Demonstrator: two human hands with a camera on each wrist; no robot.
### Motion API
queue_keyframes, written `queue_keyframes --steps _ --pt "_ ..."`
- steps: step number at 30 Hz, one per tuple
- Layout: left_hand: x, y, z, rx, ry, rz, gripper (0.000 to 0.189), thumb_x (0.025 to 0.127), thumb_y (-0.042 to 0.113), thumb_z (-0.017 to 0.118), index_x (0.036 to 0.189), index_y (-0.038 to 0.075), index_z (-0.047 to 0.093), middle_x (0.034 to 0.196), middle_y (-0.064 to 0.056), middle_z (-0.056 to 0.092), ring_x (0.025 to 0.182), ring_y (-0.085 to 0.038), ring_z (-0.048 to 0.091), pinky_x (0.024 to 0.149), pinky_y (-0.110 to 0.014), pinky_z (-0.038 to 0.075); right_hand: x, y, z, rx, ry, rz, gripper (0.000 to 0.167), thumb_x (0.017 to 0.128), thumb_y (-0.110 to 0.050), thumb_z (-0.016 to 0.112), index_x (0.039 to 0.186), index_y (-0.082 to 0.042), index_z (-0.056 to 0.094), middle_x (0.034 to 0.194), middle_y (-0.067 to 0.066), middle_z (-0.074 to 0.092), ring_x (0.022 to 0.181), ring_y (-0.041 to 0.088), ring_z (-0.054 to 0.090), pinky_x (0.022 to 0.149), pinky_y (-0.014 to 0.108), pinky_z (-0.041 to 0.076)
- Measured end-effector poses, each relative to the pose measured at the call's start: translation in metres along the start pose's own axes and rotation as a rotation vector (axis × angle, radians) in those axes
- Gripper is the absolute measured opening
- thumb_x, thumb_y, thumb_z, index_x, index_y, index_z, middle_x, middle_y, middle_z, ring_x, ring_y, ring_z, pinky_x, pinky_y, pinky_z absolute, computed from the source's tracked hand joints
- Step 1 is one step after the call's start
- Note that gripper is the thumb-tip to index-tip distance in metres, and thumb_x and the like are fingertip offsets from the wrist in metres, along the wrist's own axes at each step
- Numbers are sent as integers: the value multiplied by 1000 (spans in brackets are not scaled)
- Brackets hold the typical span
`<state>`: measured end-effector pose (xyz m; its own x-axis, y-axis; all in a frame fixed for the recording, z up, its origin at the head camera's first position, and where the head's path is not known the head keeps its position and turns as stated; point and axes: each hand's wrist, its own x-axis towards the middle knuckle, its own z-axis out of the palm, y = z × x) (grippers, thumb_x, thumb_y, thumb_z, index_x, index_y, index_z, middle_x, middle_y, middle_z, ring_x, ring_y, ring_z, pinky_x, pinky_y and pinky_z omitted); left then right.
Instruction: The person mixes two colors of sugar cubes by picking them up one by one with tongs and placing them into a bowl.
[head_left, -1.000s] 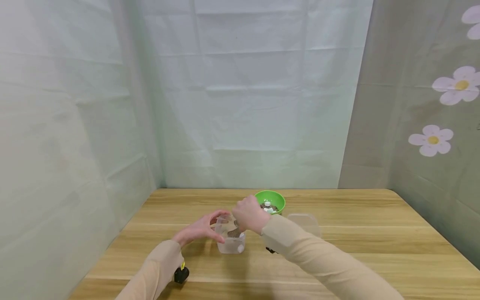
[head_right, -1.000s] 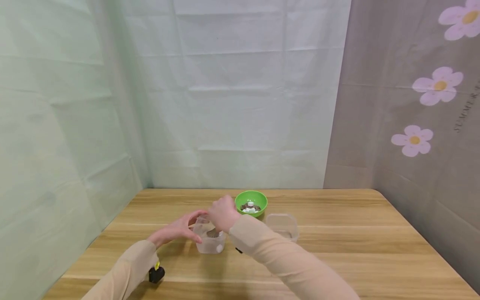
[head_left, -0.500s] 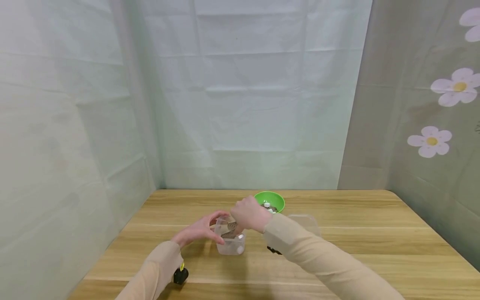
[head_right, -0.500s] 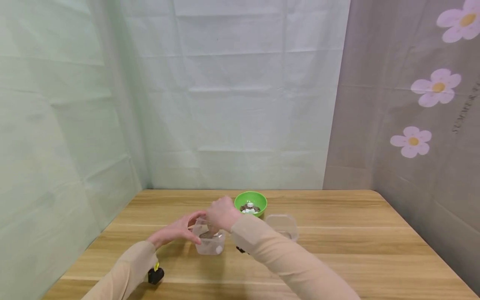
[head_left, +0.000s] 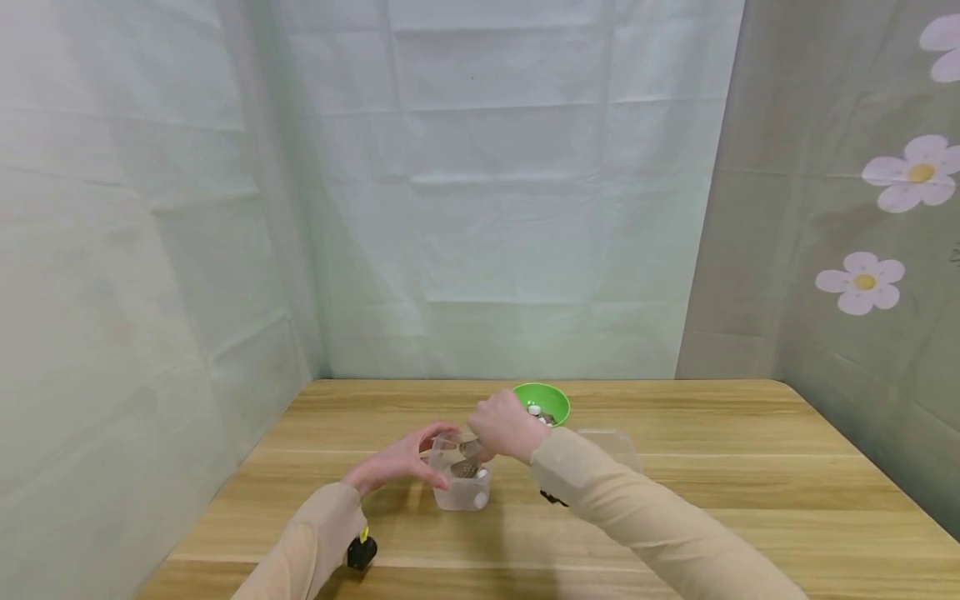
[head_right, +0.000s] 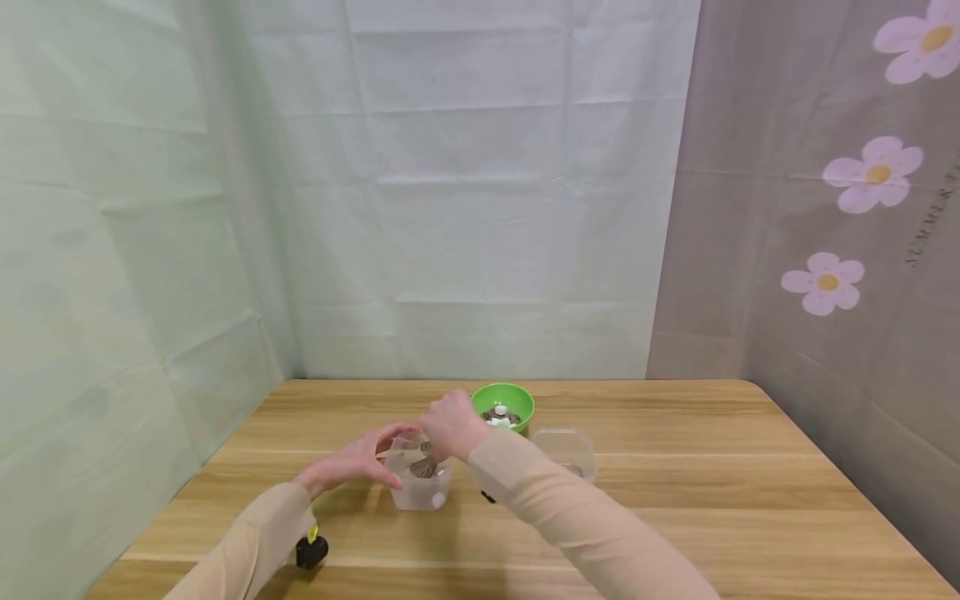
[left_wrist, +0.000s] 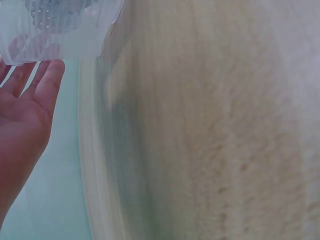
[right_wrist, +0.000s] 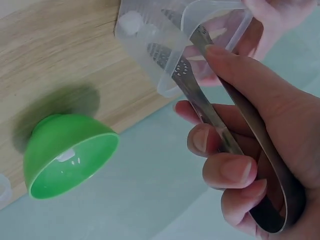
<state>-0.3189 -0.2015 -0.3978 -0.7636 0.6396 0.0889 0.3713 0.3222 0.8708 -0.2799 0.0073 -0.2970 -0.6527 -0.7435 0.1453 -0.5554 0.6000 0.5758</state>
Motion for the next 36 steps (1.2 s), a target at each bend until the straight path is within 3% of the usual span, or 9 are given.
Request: queue_keyframes --steps 6,13,23,32,36 --pt "0 1 1 9 10 -27 85 68 19 79 137 3 31 133 -9 37 122 -31 30 96 -49 26 3 1 0 103 -82 -17 46 67 -56 70 55 -19 45 49 -8 34 45 7 26 38 19 33" --pt "-1 -1 1 18 14 -3 83 69 17 78 136 1 31 132 -11 38 122 -33 30 96 -51 26 1 2 1 112 -2 -27 48 66 -54 71 52 -19 42 48 -8 33 45 7 25 37 20 32" --pt "1 -1 0 10 3 -2 82 70 17 77 136 1 31 133 -9 38 125 -33 26 99 -51 19 2 7 16 158 -80 -21 39 67 -46 74 56 -17 50 51 -8 42 45 7 29 39 20 36" --pt "1 -1 1 -27 -2 -9 82 70 15 77 136 2 31 130 -9 40 119 -30 34 95 -50 29 -1 13 16 226 -46 -55 35 69 -43 74 57 -18 54 52 -8 43 47 7 34 42 20 38" --pt "-2 7 2 -48 -5 -13 81 70 11 76 136 1 31 129 -12 40 118 -31 35 94 -52 28 -7 19 13 270 -23 -54 36 70 -43 73 54 -19 52 51 -9 42 46 7 36 42 21 38"
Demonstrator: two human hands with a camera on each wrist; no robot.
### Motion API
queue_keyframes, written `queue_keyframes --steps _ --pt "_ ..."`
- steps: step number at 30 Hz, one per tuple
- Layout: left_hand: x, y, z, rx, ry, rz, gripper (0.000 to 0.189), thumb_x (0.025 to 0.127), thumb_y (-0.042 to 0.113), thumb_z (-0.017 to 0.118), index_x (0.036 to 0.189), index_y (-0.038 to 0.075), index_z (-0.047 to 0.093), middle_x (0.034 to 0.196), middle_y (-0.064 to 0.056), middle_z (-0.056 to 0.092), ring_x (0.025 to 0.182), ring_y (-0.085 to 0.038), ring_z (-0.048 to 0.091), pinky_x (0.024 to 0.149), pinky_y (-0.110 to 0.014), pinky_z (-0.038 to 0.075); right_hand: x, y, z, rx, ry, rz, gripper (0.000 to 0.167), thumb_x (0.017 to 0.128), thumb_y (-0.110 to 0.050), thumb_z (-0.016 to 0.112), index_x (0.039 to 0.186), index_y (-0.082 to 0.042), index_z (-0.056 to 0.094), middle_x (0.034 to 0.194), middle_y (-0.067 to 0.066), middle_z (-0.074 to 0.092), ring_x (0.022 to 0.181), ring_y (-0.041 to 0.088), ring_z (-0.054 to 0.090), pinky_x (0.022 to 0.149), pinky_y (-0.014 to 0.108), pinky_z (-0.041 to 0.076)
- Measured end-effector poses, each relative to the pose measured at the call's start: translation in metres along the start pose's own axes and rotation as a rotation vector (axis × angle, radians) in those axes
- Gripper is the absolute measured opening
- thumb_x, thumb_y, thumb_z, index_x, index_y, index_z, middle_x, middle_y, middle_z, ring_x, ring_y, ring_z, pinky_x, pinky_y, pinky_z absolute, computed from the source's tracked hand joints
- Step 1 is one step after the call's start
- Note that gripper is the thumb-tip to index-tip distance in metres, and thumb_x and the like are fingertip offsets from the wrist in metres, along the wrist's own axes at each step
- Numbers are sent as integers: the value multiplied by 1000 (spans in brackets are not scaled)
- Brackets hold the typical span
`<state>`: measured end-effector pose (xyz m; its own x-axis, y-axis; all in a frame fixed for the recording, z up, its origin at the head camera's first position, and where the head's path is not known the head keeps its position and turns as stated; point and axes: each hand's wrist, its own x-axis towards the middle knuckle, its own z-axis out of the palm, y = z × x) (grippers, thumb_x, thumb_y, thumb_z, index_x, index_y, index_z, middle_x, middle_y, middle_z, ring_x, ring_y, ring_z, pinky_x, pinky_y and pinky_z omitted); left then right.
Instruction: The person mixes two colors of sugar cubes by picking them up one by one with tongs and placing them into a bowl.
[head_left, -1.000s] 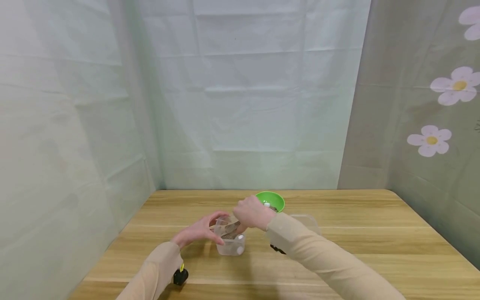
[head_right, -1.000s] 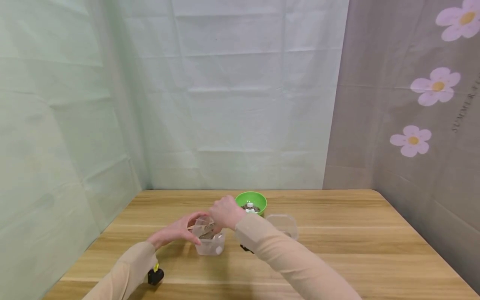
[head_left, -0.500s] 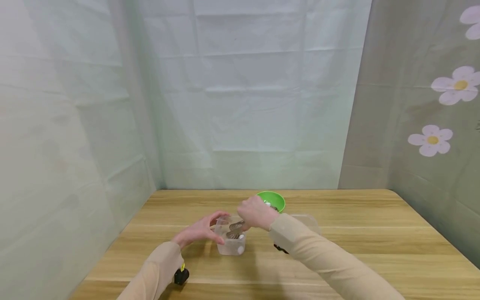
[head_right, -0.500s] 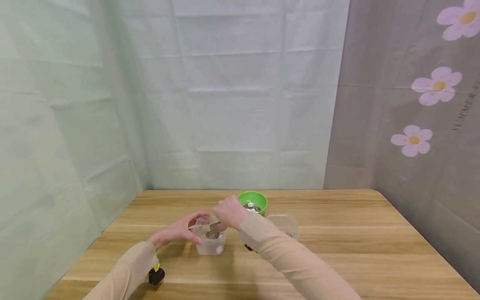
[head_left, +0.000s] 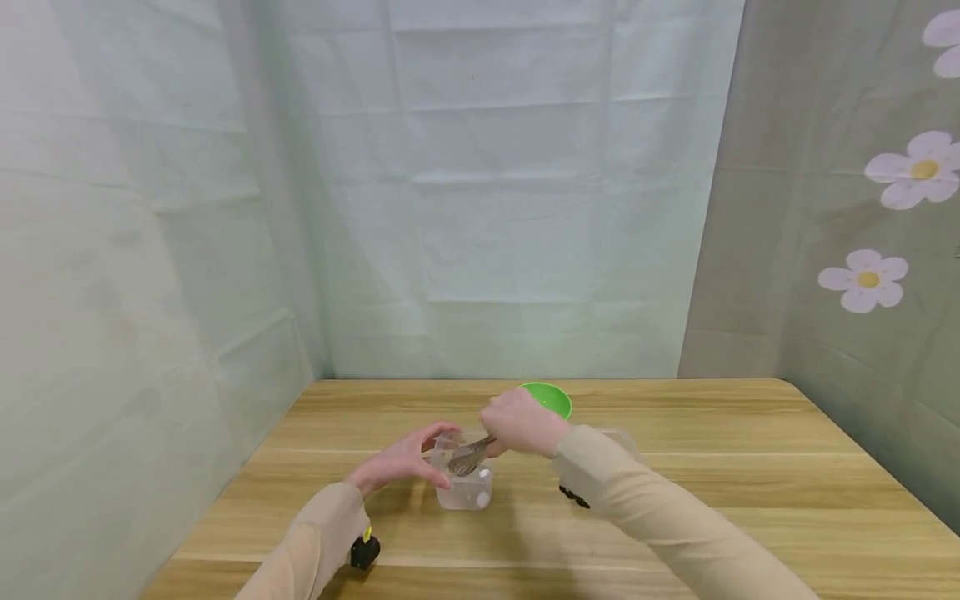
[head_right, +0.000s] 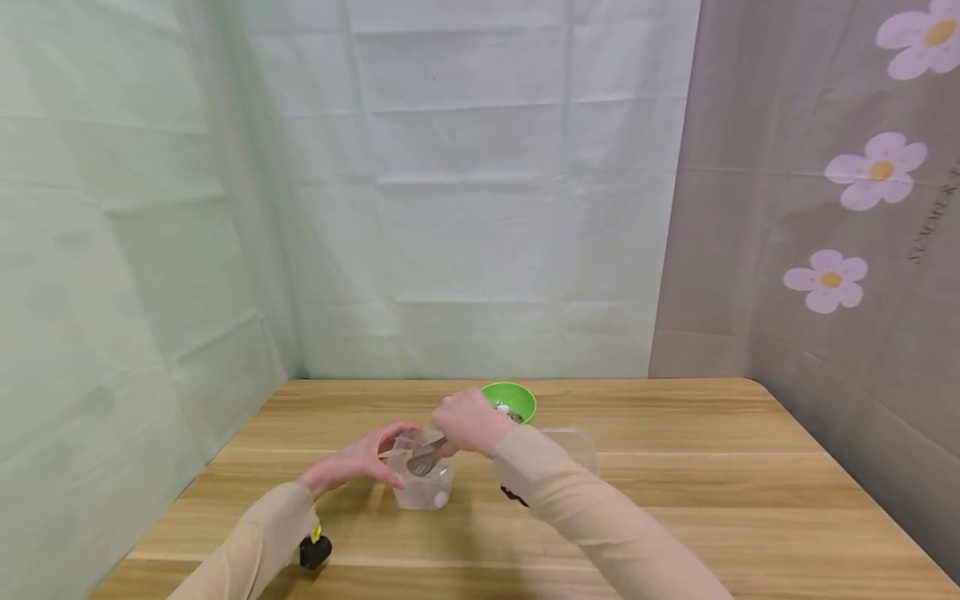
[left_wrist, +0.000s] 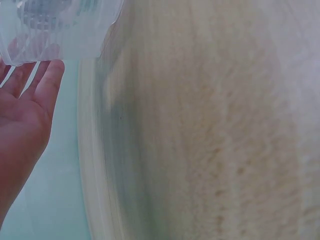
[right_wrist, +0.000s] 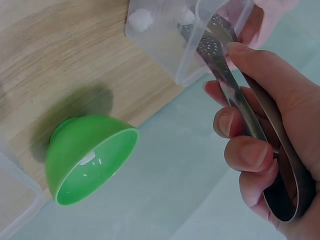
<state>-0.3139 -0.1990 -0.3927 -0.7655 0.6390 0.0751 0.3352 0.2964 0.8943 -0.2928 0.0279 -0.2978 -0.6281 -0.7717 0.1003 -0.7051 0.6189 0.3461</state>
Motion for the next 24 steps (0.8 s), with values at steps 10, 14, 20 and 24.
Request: queue_keyframes --steps 10,14,20,24 --pt "3 -9 -1 33 11 15 84 67 15 79 136 2 32 129 -7 41 119 -28 35 95 -47 29 -28 21 -6 110 138 -36 34 74 -40 70 50 -21 54 51 -12 36 46 5 27 38 19 29" --pt "2 -8 -2 41 17 11 86 66 18 79 136 2 31 129 -8 40 120 -29 35 95 -47 29 -39 28 -6 135 181 -41 37 75 -38 71 49 -20 50 51 -12 32 47 4 25 38 18 25" --pt "2 -8 -2 41 21 0 88 65 20 79 137 2 31 130 -8 41 119 -29 35 95 -47 29 -52 41 -8 204 192 -32 30 75 -36 71 55 -21 56 48 -14 34 45 2 26 37 16 25" --pt "2 -8 -2 46 23 -6 88 65 20 80 136 3 31 131 -8 40 121 -30 34 96 -48 28 -59 52 -9 258 189 -11 27 77 -33 70 56 -20 58 46 -15 34 44 1 25 37 16 22"
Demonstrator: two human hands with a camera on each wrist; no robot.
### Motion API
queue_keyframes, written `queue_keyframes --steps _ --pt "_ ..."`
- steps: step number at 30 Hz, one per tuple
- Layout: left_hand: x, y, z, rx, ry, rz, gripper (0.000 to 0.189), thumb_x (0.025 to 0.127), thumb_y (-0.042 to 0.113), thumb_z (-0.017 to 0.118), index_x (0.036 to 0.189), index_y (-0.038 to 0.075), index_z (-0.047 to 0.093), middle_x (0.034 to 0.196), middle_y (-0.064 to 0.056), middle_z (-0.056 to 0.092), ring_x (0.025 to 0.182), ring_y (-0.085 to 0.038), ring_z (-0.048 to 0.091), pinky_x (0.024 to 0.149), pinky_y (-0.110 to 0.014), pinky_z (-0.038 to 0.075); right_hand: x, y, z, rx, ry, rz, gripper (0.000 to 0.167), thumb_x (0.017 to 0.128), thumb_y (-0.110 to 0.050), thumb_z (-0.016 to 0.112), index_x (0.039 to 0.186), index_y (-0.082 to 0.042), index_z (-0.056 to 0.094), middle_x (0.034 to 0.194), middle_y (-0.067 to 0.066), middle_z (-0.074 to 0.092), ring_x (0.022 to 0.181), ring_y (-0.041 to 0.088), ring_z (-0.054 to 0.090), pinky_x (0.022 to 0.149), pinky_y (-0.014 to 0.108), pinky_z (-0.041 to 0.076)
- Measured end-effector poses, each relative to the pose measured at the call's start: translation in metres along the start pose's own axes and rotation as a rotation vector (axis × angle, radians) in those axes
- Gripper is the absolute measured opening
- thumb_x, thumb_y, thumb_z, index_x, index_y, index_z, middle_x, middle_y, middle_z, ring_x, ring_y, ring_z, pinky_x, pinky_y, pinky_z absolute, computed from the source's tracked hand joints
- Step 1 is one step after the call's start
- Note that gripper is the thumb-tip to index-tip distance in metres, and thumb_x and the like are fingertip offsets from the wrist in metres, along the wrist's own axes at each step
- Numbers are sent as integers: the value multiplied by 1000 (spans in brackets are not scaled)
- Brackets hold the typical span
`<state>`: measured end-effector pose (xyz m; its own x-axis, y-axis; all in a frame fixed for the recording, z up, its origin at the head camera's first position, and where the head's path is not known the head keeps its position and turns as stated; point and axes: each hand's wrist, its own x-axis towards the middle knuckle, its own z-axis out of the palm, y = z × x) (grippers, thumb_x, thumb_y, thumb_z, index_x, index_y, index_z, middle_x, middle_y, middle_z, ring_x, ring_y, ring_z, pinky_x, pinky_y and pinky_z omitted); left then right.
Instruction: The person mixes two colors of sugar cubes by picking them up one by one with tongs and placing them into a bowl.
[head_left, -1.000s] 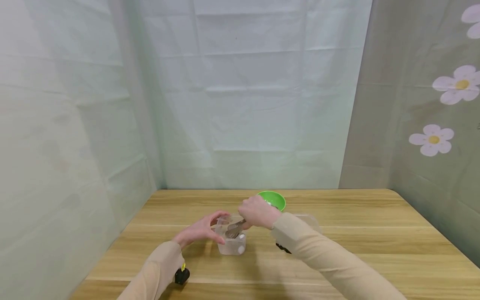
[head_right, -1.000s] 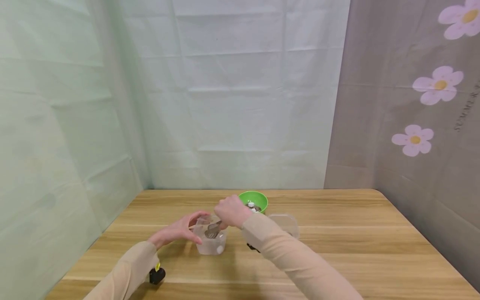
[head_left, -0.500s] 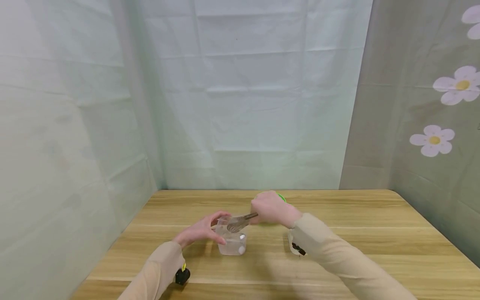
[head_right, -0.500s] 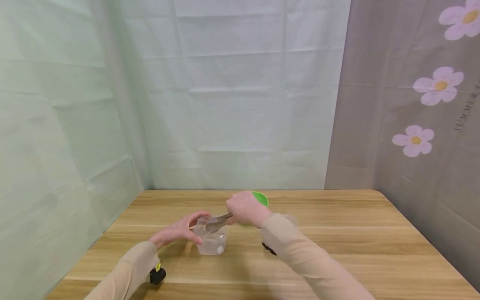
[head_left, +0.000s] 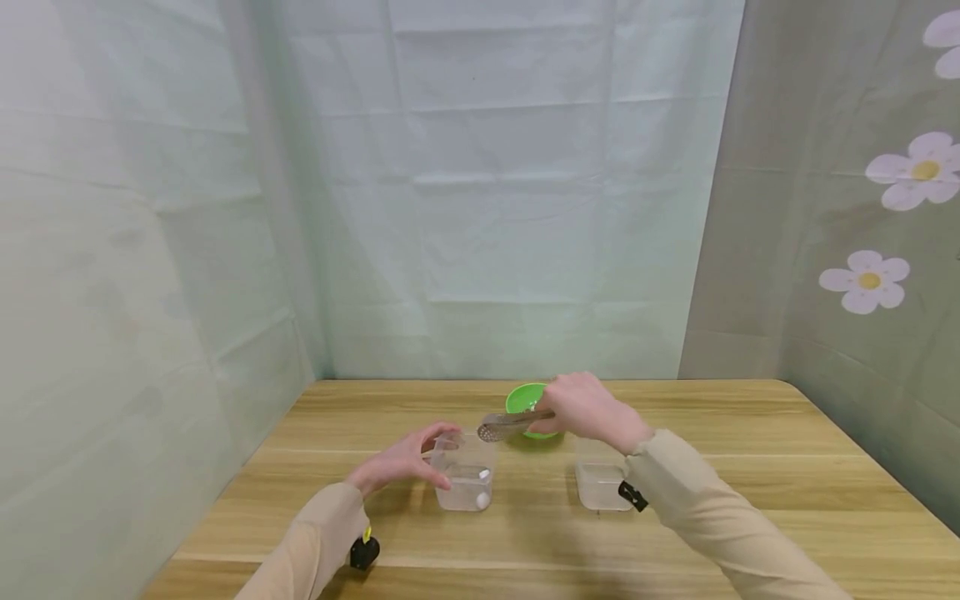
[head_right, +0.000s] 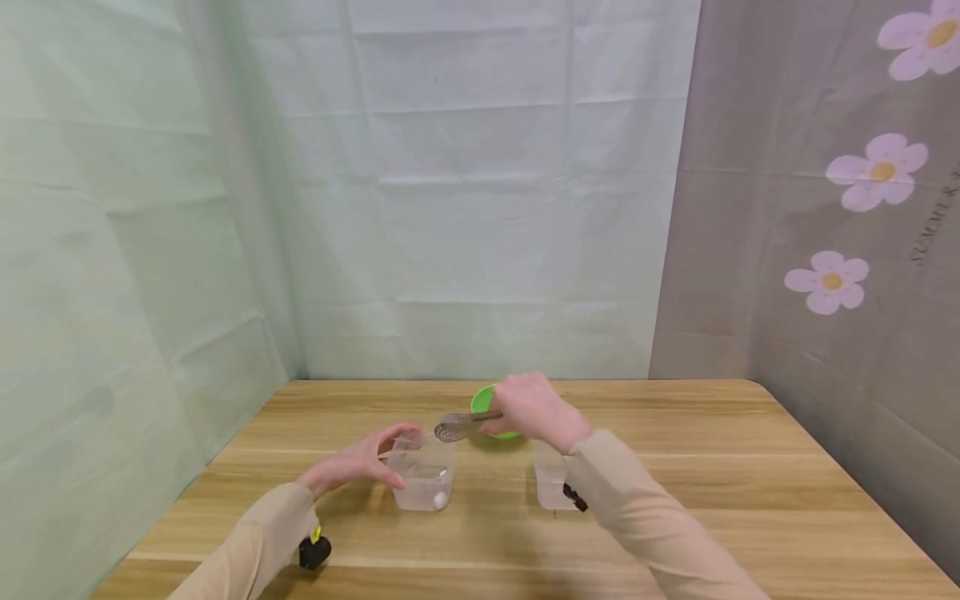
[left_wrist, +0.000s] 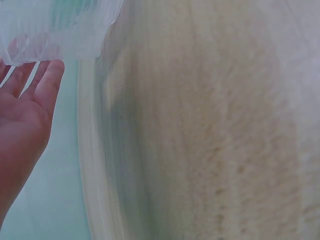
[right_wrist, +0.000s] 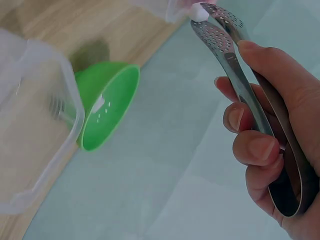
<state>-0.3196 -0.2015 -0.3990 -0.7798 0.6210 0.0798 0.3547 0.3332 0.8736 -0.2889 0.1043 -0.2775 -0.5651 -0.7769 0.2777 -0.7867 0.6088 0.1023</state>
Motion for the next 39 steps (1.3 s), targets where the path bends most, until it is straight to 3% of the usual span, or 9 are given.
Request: queue_keyframes --steps 8,12,23,26,30,39 --pt "0 0 0 -18 -7 6 87 67 17 79 136 1 31 130 -9 39 119 -30 35 94 -47 31 -9 22 -6 21 25 54 30 77 -28 71 53 -20 55 45 -15 31 42 0 20 38 16 16" --pt "0 0 0 -30 -7 10 86 66 18 80 136 2 31 129 -9 41 117 -29 38 93 -45 33 -12 32 -8 -13 27 84 28 77 -28 71 54 -19 59 45 -15 36 42 1 24 36 16 20" --pt "1 -1 0 -42 -12 14 85 66 16 79 136 2 32 130 -11 40 118 -30 36 94 -45 32 -12 56 -16 -13 -68 232 22 77 -28 71 61 -14 67 46 -10 45 41 4 31 37 18 27" --pt "1 -1 0 -43 -12 19 85 67 15 79 136 1 31 130 -12 39 119 -31 35 94 -47 31 -11 60 -18 -4 -84 258 17 76 -27 72 68 -12 70 52 -10 52 43 5 39 38 19 33" --pt "1 -2 0 -38 -7 13 86 67 16 79 136 1 31 130 -10 40 118 -30 36 94 -46 32 -10 65 -19 2 -106 284 16 76 -26 71 71 -11 71 58 -7 57 45 7 45 40 20 37" --pt "1 -3 0 -38 -4 24 87 67 16 79 136 -1 30 131 -10 39 119 -30 35 94 -46 32 -11 68 -16 -4 -121 288 16 76 -25 72 68 -11 70 54 -7 55 43 6 41 39 18 32"
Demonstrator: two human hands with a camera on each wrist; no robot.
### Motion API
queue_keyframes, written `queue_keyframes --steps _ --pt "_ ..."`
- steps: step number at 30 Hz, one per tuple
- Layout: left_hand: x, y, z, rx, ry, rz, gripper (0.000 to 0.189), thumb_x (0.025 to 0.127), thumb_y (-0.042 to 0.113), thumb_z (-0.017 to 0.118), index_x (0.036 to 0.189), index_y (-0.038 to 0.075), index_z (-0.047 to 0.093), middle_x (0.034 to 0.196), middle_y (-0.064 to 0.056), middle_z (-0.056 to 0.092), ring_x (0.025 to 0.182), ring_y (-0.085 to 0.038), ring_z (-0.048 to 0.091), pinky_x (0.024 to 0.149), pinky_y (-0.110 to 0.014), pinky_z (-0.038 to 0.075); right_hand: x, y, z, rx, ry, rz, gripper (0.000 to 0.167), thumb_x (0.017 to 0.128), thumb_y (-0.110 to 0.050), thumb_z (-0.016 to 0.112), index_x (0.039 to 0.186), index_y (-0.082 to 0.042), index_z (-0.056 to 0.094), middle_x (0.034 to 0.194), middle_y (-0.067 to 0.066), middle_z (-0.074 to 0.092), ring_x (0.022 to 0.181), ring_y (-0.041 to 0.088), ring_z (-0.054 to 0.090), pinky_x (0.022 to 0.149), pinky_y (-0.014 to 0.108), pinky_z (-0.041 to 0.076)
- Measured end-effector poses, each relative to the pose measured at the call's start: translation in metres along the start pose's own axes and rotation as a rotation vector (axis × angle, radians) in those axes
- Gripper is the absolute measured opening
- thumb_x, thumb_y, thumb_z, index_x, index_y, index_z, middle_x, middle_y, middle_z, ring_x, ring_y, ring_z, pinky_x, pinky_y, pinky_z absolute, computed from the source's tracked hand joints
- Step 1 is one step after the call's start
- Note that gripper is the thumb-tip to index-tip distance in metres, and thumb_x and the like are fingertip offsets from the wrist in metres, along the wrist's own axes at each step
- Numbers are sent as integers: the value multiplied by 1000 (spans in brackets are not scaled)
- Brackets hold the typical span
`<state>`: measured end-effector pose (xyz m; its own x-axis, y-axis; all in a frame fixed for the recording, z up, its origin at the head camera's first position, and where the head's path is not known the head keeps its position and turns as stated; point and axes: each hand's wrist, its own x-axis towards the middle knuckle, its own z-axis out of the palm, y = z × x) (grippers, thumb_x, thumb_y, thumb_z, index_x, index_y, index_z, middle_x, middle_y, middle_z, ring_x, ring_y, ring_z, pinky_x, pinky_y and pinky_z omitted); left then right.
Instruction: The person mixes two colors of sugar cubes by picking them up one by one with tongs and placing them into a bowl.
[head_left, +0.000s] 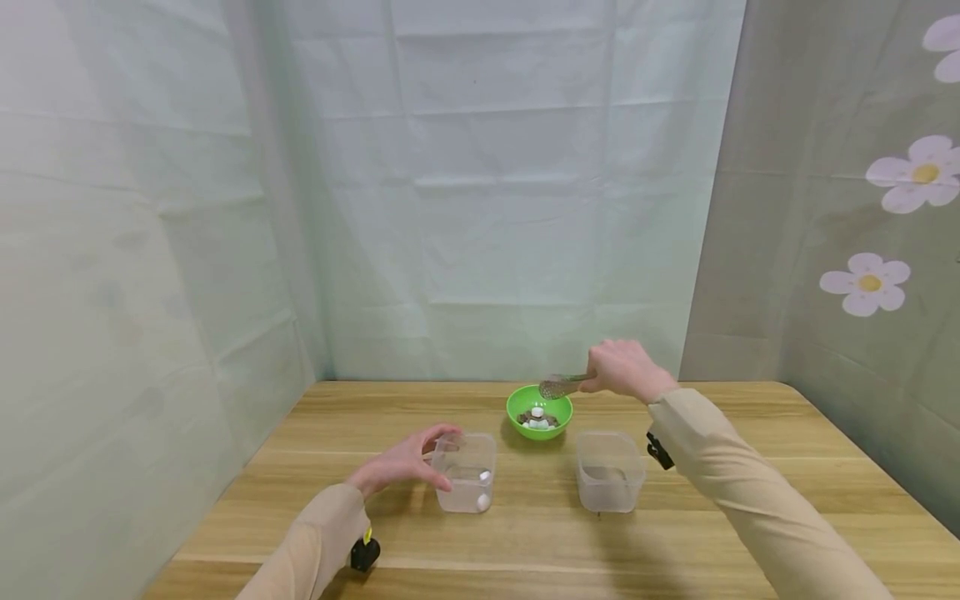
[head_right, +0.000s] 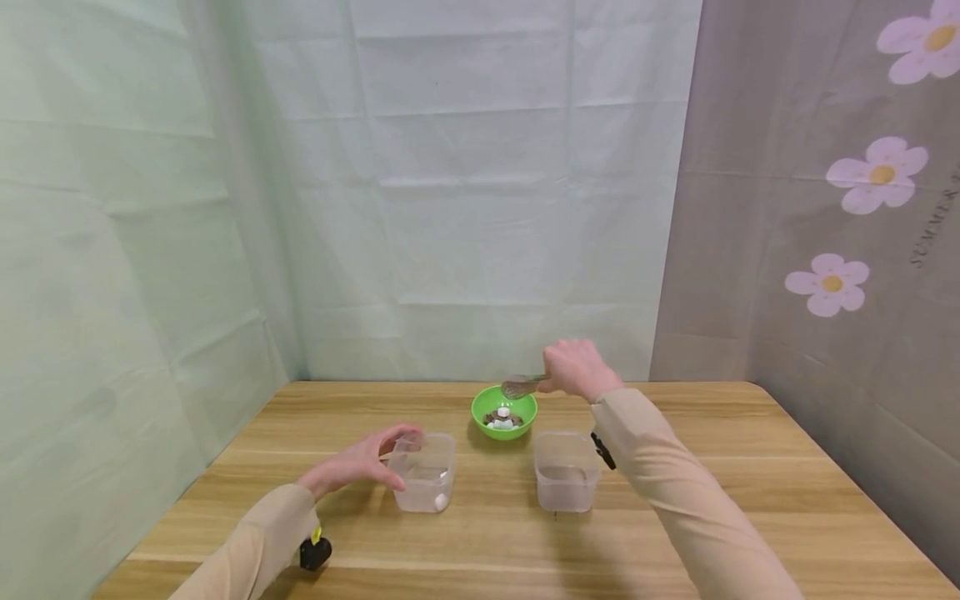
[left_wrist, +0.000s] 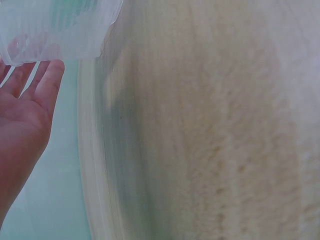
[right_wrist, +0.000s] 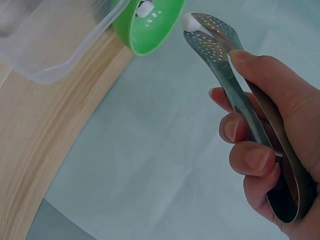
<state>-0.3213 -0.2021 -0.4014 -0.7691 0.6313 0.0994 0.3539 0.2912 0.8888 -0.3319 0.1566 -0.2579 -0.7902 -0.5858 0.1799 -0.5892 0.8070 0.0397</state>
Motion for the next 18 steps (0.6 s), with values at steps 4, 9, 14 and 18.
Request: queue_keyframes --steps 4,9,14,18 --pt "0 -1 0 -7 -6 7 85 67 14 79 136 -1 31 130 -12 39 117 -31 37 93 -47 33 0 -1 1 3 6 6 15 75 -24 73 71 -10 71 58 -5 59 44 7 42 39 20 34" --pt "0 -1 0 8 -3 3 86 67 16 79 136 0 31 130 -11 40 118 -30 37 93 -46 33 0 -2 3 -22 16 18 27 74 -25 74 55 -12 61 47 -11 42 42 4 29 38 18 24" --pt "0 -1 0 19 -1 -4 88 66 17 80 136 0 30 131 -10 39 119 -30 36 94 -45 32 0 -2 4 -47 20 26 44 74 -27 74 46 -16 41 45 -10 23 43 4 19 40 18 17" --pt "0 0 0 20 4 -10 88 66 17 80 137 1 30 131 -9 39 119 -30 35 94 -45 32 -1 -2 3 -45 15 30 49 74 -27 74 46 -18 35 45 -10 20 44 4 18 40 17 16"
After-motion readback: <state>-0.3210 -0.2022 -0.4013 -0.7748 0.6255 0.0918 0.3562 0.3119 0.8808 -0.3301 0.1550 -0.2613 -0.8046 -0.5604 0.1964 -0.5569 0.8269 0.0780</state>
